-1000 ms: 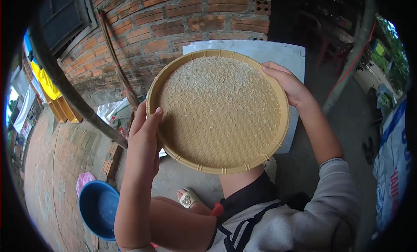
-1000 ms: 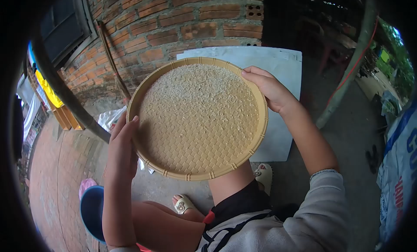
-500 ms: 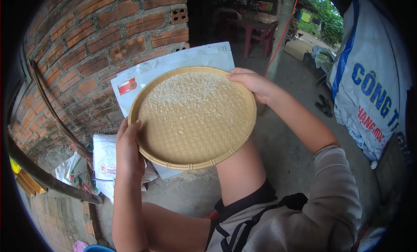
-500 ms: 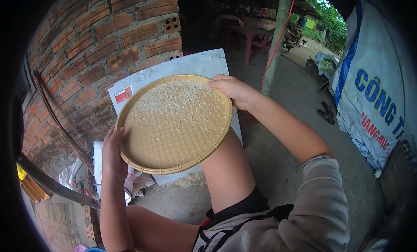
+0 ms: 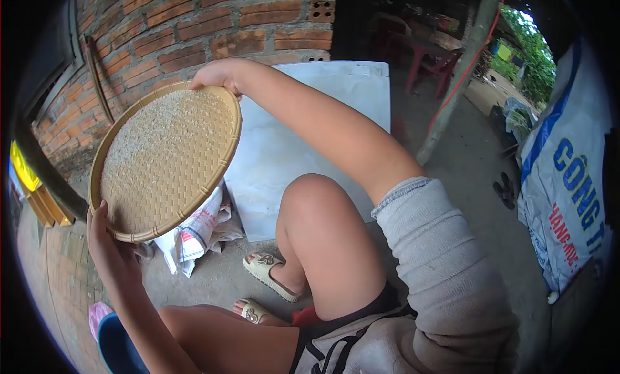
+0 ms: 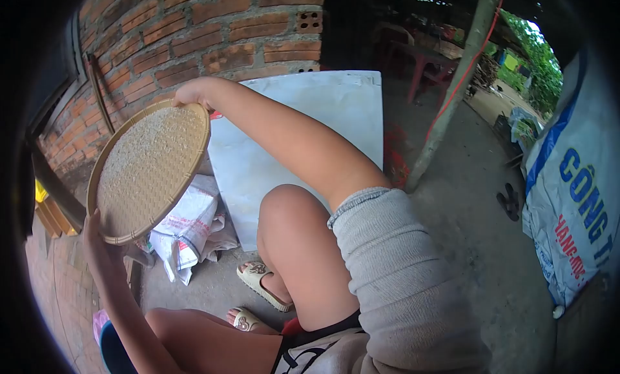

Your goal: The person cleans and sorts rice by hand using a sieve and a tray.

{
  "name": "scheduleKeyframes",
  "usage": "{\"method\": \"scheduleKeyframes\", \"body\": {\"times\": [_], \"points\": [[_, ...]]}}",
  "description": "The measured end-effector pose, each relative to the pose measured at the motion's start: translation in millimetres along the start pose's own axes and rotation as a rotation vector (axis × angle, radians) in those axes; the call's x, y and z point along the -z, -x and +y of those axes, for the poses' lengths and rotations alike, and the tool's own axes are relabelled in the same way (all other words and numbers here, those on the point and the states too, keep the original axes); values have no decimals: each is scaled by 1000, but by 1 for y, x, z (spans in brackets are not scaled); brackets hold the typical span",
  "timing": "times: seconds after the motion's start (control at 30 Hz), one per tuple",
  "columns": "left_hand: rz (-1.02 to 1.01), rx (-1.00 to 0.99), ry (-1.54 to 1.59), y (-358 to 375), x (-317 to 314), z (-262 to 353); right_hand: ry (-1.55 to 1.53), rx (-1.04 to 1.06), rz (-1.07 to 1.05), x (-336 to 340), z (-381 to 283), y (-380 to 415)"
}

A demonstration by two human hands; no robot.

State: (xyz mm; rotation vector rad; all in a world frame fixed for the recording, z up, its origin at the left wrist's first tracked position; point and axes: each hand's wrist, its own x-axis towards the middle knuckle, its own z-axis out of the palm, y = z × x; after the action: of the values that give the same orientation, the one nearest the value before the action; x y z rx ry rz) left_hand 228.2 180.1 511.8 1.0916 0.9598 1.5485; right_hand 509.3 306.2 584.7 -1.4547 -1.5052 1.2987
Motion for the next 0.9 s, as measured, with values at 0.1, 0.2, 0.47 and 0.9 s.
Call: {"method": "scheduleKeyframes", "body": {"times": [0.1, 0.2, 0.47, 0.9], "points": [[333, -79, -59, 20, 38, 25, -107, 133, -227, -80, -19, -61], [551, -66, -182, 46, 108, 49, -190, 133, -485, -190, -21, -103], [975, 37, -356, 186, 189, 69, -145, 130, -1119, -398, 27, -63], [1324, -254, -123, 323, 123, 33, -713, -79, -1828, -464, 10, 50]]}}
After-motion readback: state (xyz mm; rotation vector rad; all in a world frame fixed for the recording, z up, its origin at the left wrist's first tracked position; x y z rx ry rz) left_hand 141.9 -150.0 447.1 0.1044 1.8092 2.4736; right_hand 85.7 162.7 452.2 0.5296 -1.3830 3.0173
